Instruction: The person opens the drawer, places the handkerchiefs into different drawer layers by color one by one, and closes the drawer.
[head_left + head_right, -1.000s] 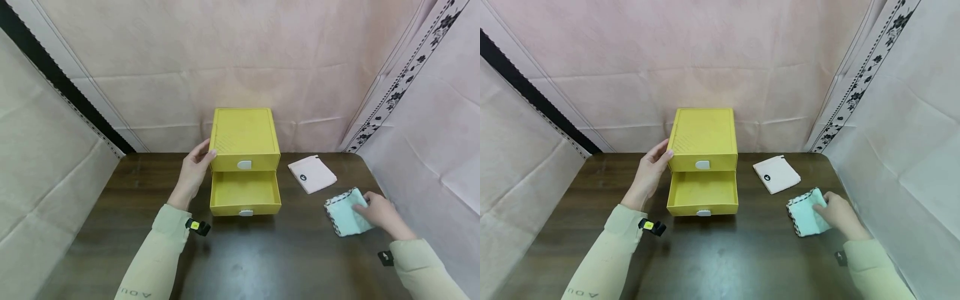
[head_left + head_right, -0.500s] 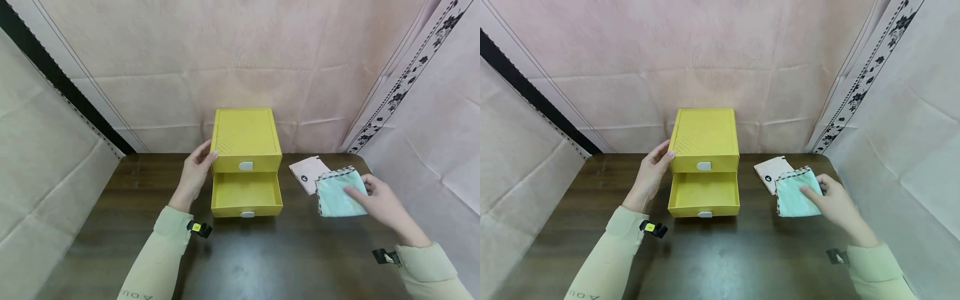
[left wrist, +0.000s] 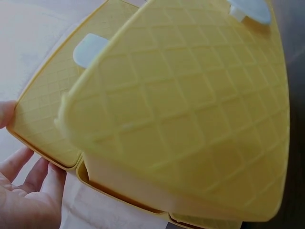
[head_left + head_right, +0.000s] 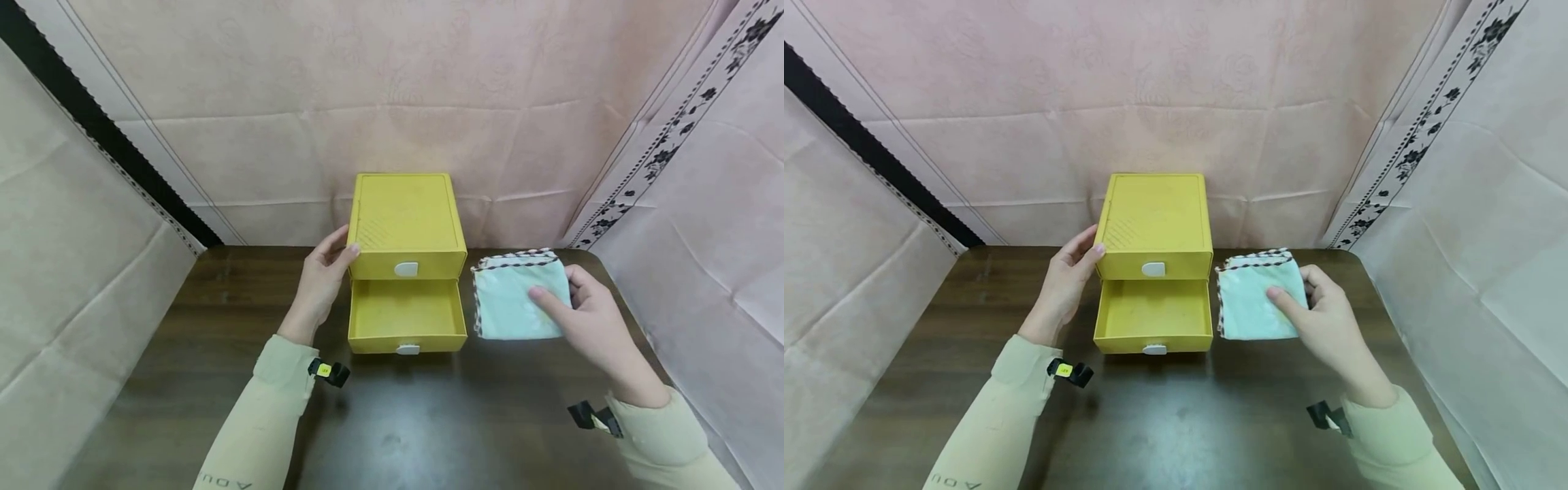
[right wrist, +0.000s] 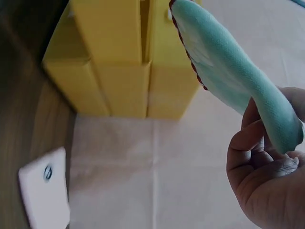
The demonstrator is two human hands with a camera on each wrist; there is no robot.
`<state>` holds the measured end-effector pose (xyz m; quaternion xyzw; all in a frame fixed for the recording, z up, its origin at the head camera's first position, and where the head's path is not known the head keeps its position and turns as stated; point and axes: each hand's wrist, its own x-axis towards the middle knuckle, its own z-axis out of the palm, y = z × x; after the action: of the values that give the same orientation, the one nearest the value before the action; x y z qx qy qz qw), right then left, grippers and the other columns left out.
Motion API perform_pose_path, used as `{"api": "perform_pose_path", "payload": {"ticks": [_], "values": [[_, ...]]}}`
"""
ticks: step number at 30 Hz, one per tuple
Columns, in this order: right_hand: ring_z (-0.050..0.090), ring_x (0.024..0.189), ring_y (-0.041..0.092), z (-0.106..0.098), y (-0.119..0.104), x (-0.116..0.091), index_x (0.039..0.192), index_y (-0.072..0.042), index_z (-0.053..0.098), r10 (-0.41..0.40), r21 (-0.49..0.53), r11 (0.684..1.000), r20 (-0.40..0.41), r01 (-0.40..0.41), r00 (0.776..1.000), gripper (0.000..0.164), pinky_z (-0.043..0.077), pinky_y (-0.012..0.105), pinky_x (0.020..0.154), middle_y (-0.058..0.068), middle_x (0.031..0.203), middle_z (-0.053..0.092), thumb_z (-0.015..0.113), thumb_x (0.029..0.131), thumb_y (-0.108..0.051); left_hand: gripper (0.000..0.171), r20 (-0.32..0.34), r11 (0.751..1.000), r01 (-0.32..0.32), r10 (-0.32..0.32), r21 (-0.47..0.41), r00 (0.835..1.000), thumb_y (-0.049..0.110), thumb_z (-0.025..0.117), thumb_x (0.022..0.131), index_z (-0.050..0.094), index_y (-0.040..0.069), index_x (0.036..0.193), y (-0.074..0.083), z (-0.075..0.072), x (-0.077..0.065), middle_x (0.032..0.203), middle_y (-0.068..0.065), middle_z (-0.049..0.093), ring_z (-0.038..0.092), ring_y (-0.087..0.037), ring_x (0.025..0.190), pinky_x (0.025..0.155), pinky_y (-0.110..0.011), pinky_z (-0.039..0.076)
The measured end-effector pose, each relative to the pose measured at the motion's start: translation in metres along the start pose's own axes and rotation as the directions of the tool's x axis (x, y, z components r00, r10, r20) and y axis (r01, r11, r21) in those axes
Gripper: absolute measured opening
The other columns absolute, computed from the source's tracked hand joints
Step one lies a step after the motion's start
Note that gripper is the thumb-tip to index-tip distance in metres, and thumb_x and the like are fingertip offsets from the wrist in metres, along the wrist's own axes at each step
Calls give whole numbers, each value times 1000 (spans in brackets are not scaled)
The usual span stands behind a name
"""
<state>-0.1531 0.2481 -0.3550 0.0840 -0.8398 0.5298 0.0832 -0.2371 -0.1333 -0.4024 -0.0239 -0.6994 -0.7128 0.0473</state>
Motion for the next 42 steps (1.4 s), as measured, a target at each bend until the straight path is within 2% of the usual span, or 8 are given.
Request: {"api": "perform_pose_path", "payload": {"ticks": [7, 15, 22, 26, 33, 37, 42], "values": [[68, 73, 21, 35, -22, 4, 112, -3, 56, -60, 181, 982, 45, 51, 997, 25, 56, 37, 58, 11, 93, 67, 67, 93, -15, 53, 0, 1000, 8, -8, -8, 1000, 38, 69, 90, 52, 30, 139, 2, 1, 1, 136, 3, 51, 49, -20, 117, 100, -36, 41], [68, 79, 28, 91, -38, 10, 110, -3, 55, -42, 337, 941, 137, -7, 990, 31, 57, 41, 65, 16, 96, 66, 71, 90, -20, 58, 39, 997, -5, 2, 72, 999, 45, 66, 91, 49, 24, 142, 11, -7, 4, 137, 3, 50, 49, -18, 120, 104, -39, 38], [66, 80, 28, 119, -44, 14, 109, -6, 56, -35, 335, 942, 179, -27, 983, 31, 56, 38, 66, 15, 97, 64, 72, 90, -24, 60, 35, 993, 4, -8, 119, 999, 44, 67, 90, 47, 25, 143, 15, -8, 5, 140, 3, 48, 46, -19, 125, 104, -40, 38], [64, 78, 25, 127, -46, 17, 106, -6, 57, -20, 308, 951, 180, -37, 983, 28, 55, 34, 64, 14, 93, 63, 72, 90, -23, 57, 19, 995, 16, -18, 103, 1000, 43, 68, 89, 50, 28, 141, 14, -7, 4, 137, 5, 49, 48, -18, 122, 104, -40, 38], [62, 72, 22, 136, -59, 17, 101, -1, 56, -9, 286, 957, 182, -44, 983, 18, 53, 31, 61, 11, 84, 62, 67, 92, -11, 57, 19, 997, 17, -18, 81, 1000, 43, 67, 90, 49, 30, 142, 8, -5, 3, 138, 5, 49, 48, -18, 120, 103, -40, 38], [61, 69, 22, 147, -49, 20, 98, 0, 56, -6, 270, 962, 187, -46, 982, 17, 51, 29, 60, 11, 82, 63, 67, 92, -11, 56, 11, 997, 23, -24, 76, 1000, 44, 67, 90, 49, 31, 142, 8, -5, 1, 138, 6, 48, 48, -18, 120, 103, -40, 39], [58, 68, 20, 163, -19, 27, 98, -3, 56, 0, 238, 971, 164, -40, 986, 23, 49, 29, 60, 8, 82, 63, 70, 91, -20, 55, 11, 997, 12, -13, 76, 1000, 45, 66, 90, 49, 31, 141, 9, -5, 0, 138, 6, 48, 47, -18, 120, 103, -39, 38]]}}
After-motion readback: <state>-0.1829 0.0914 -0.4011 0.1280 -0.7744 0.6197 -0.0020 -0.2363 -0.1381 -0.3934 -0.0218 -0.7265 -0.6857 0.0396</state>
